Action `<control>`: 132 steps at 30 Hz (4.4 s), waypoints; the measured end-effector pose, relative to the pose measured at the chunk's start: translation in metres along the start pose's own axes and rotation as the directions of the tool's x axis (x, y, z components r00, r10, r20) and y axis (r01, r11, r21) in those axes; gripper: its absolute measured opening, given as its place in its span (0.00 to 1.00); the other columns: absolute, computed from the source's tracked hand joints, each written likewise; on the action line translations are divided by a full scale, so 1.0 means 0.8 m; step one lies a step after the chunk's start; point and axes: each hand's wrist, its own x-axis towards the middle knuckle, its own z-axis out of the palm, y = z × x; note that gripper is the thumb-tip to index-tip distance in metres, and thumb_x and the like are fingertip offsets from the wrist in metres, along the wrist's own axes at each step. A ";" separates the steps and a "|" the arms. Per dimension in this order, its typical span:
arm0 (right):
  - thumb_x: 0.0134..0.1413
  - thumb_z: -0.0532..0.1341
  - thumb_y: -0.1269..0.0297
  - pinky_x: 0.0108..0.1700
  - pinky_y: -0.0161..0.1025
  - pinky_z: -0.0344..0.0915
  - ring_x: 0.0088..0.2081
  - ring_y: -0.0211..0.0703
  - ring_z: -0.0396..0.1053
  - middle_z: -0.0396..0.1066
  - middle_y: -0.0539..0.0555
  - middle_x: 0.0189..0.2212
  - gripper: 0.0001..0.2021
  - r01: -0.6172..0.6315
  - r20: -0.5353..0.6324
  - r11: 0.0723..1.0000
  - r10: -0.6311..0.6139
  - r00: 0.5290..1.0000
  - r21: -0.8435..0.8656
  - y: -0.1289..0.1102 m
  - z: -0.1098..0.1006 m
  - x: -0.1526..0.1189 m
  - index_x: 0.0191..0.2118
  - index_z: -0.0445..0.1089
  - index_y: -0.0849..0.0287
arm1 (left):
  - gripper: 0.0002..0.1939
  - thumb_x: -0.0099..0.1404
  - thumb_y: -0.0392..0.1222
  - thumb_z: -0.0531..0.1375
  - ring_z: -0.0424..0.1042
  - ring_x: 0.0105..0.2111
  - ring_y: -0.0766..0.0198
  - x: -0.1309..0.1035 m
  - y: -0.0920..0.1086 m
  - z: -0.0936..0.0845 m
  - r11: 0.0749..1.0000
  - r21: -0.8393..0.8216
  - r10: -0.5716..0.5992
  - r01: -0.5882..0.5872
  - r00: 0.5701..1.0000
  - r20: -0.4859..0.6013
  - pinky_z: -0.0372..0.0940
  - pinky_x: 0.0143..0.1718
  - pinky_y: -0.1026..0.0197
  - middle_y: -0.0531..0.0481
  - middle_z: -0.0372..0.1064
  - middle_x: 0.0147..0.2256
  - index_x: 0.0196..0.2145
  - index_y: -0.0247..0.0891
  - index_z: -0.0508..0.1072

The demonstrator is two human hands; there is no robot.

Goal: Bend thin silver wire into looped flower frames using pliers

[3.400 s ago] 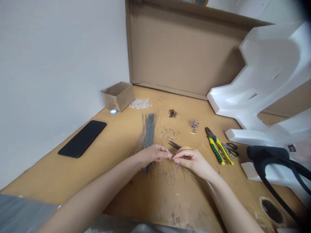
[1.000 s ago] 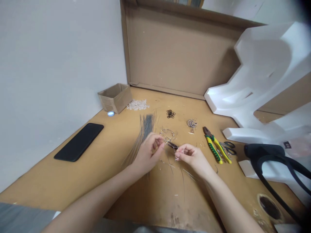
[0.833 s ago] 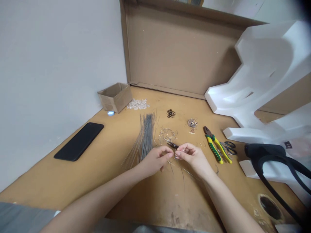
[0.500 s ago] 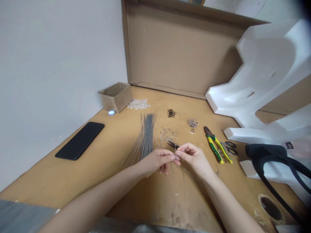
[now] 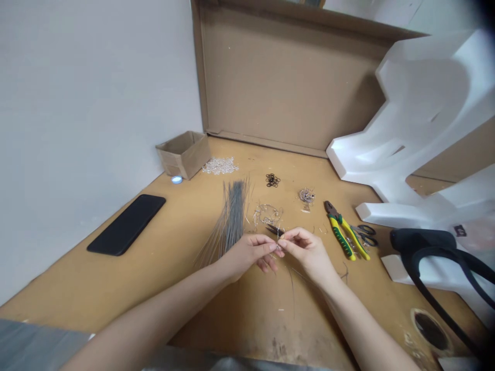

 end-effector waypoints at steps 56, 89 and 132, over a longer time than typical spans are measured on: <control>0.40 0.64 0.57 0.18 0.29 0.54 0.18 0.31 0.57 0.68 0.48 0.20 0.11 -0.152 0.054 0.976 0.162 0.985 -0.154 0.011 -0.002 0.004 0.26 0.70 0.61 | 0.05 0.52 0.38 0.58 0.66 0.17 0.70 0.009 -0.010 -0.001 0.978 0.208 0.050 -0.015 0.985 -0.166 0.63 0.22 0.66 0.55 0.66 0.18 0.24 0.34 0.65; 0.41 0.64 0.56 0.15 0.29 0.53 0.13 0.28 0.57 0.68 0.48 0.20 0.12 -0.109 -0.052 0.989 0.104 0.993 -0.104 0.015 0.009 0.004 0.25 0.68 0.61 | 0.05 0.58 0.40 0.53 0.67 0.22 0.67 -0.001 -0.016 -0.005 0.790 0.591 0.282 -0.162 0.952 -0.117 0.59 0.26 0.67 0.54 0.67 0.20 0.28 0.37 0.65; 0.46 0.64 0.60 0.30 0.34 0.64 0.23 0.34 0.67 0.68 0.48 0.22 0.08 -0.115 0.194 0.978 0.080 0.978 0.177 0.005 0.003 0.000 0.30 0.68 0.59 | 0.11 0.51 0.45 0.62 0.65 0.17 0.74 0.004 0.007 -0.014 0.993 -0.050 -0.105 0.106 0.994 0.017 0.51 0.14 0.71 0.53 0.69 0.22 0.25 0.33 0.70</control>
